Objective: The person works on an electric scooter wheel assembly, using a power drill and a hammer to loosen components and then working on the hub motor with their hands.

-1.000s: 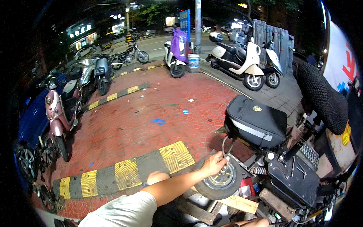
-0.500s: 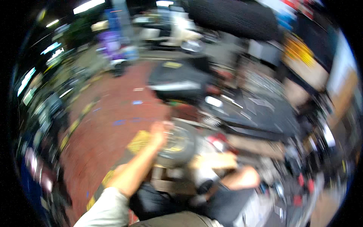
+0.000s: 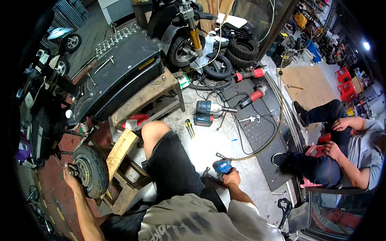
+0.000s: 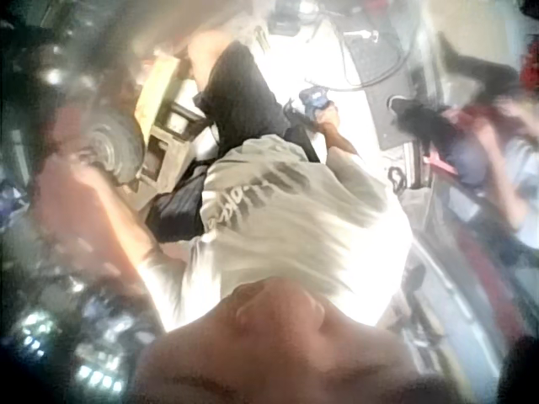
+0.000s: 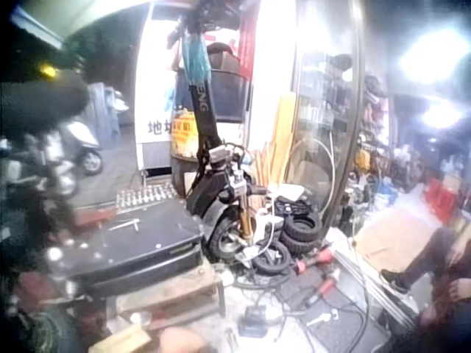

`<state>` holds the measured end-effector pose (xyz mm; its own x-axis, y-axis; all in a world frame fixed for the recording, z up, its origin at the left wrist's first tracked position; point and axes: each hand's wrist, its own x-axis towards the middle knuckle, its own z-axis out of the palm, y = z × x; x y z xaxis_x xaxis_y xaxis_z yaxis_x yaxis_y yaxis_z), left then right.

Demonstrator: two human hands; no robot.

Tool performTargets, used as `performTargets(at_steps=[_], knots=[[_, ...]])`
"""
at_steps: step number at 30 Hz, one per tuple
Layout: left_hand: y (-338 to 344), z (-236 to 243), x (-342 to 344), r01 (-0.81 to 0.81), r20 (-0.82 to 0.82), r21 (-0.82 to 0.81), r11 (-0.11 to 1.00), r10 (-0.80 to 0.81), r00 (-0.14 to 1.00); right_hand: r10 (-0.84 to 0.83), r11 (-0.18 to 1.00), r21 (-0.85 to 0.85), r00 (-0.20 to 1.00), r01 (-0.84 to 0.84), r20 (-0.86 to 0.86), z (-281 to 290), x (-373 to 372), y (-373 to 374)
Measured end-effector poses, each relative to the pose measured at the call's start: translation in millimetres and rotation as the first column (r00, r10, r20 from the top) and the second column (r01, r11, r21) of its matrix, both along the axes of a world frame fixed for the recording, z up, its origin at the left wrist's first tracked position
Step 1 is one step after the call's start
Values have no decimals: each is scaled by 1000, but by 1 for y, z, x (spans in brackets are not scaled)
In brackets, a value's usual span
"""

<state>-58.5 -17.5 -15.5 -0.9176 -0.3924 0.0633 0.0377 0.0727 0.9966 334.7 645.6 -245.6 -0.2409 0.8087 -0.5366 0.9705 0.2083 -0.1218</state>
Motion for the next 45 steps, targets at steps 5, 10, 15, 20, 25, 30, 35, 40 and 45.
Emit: performTargets(at_steps=[5,10,15,20,25,30,35,40,45], knots=[[-31,-9,2,47,26,25,999,-48,999,75,995,69,995,-70,-67,-7,-31,25],[-5,6,4,-83,-32,-557,826,78,996,223,968,131,974,-216,-42,-64,-71,86],[39,22,5,-92,28,-46,995,93,995,200,972,179,929,-149,-311,-93,-93,141],[33,15,9,-95,0,96,991,96,995,359,908,324,894,-267,-267,-140,-103,165],[33,4,4,-106,-11,96,990,108,994,515,786,513,825,-346,-232,-113,-70,115],[35,2,5,-134,-126,35,990,138,982,676,733,-125,737,-669,18,-164,-15,33],[17,-28,6,-244,-54,-176,954,238,970,823,524,-254,560,-813,-93,-117,-41,-81],[23,-5,7,-245,-18,-312,918,252,968,839,486,-219,522,-846,-154,-105,-71,-98],[36,-4,1,-236,-105,-315,919,213,971,775,589,-155,609,-793,-170,-65,-79,-41]])
